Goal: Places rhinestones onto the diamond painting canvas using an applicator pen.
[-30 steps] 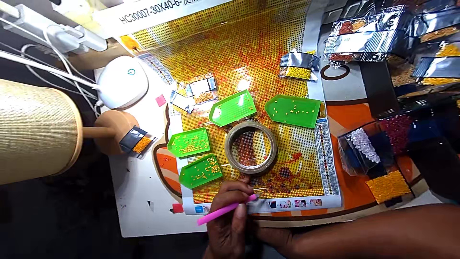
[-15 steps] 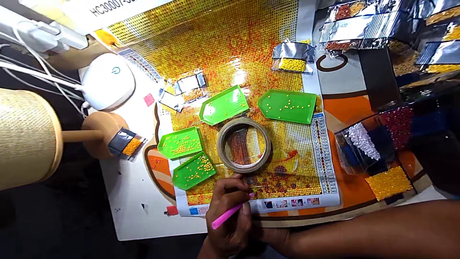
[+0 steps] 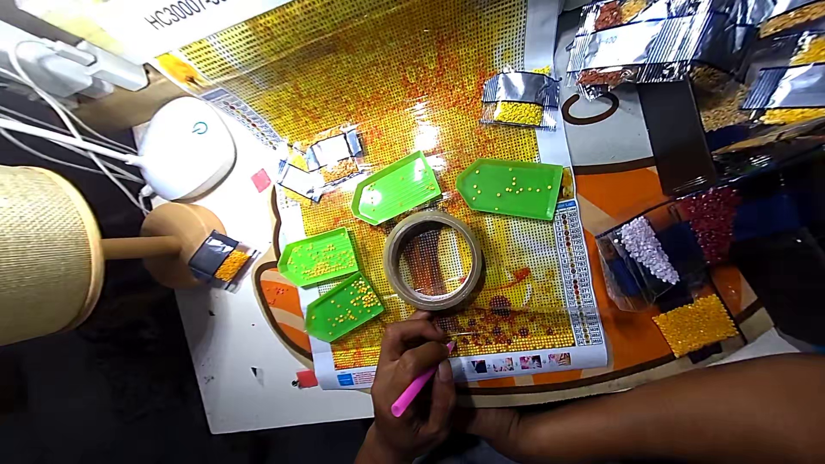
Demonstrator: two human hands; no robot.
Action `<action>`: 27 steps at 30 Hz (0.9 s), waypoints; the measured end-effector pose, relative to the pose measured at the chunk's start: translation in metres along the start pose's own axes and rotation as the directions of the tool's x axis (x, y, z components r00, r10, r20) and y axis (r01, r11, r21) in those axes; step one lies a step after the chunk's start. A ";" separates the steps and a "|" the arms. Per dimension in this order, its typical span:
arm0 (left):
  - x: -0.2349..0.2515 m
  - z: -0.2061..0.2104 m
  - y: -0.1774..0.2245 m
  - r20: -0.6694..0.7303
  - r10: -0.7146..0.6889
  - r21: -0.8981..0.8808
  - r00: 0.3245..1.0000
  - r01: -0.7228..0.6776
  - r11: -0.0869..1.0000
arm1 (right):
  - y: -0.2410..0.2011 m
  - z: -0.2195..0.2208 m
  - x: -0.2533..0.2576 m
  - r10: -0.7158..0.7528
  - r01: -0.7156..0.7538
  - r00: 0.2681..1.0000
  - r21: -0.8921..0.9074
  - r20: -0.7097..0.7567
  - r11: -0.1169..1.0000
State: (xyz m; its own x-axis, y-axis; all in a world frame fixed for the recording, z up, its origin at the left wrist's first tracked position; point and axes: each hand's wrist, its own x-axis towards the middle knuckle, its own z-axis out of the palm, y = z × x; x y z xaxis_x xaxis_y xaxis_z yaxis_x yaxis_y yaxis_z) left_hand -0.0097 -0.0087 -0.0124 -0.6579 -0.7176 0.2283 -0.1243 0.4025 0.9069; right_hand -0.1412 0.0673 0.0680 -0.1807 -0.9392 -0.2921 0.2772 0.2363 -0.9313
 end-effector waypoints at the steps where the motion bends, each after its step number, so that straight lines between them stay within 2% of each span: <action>1: 0.000 0.000 0.000 0.000 0.003 0.004 1.000 -0.003 1.000 | 0.001 0.000 -0.001 -0.028 0.028 1.000 -0.060 -0.001 0.998; 7: -0.002 0.002 0.002 -0.015 0.000 0.031 1.000 0.000 1.000 | -0.001 0.001 -0.002 -0.063 0.051 0.997 -0.285 -0.033 0.957; 8: -0.001 0.003 0.002 -0.015 -0.001 0.031 1.000 0.002 1.000 | 0.000 0.002 -0.002 -0.075 0.062 0.997 -0.279 -0.036 0.958; 11: -0.001 0.002 0.002 -0.018 -0.001 0.000 1.000 0.001 1.000 | 0.003 -0.002 -0.004 -0.032 0.032 1.000 -0.045 0.000 0.998; 13: 0.001 0.000 0.001 -0.061 0.001 -0.088 0.998 -0.006 0.996 | 0.034 -0.004 -0.015 -0.026 0.027 1.000 0.106 -0.013 0.994; 16: 0.007 -0.005 0.007 -0.148 -0.004 -0.181 0.989 -0.023 0.983 | 0.079 0.000 -0.026 -0.044 0.045 0.998 0.014 -0.034 0.999; 21: 0.000 -0.006 0.010 -0.223 0.058 -0.120 0.973 -0.086 0.989 | 0.045 0.014 -0.005 0.059 -0.065 0.995 -0.070 -0.078 0.995; 25: -0.005 -0.009 0.013 -0.249 0.076 -0.102 0.965 -0.104 0.989 | 0.032 0.016 -0.002 0.102 -0.108 0.993 -0.128 -0.053 0.986; 27: -0.004 -0.014 0.020 -0.290 0.065 -0.143 0.955 -0.110 0.984 | 0.061 0.012 -0.014 0.050 -0.049 0.999 -0.228 -0.001 0.972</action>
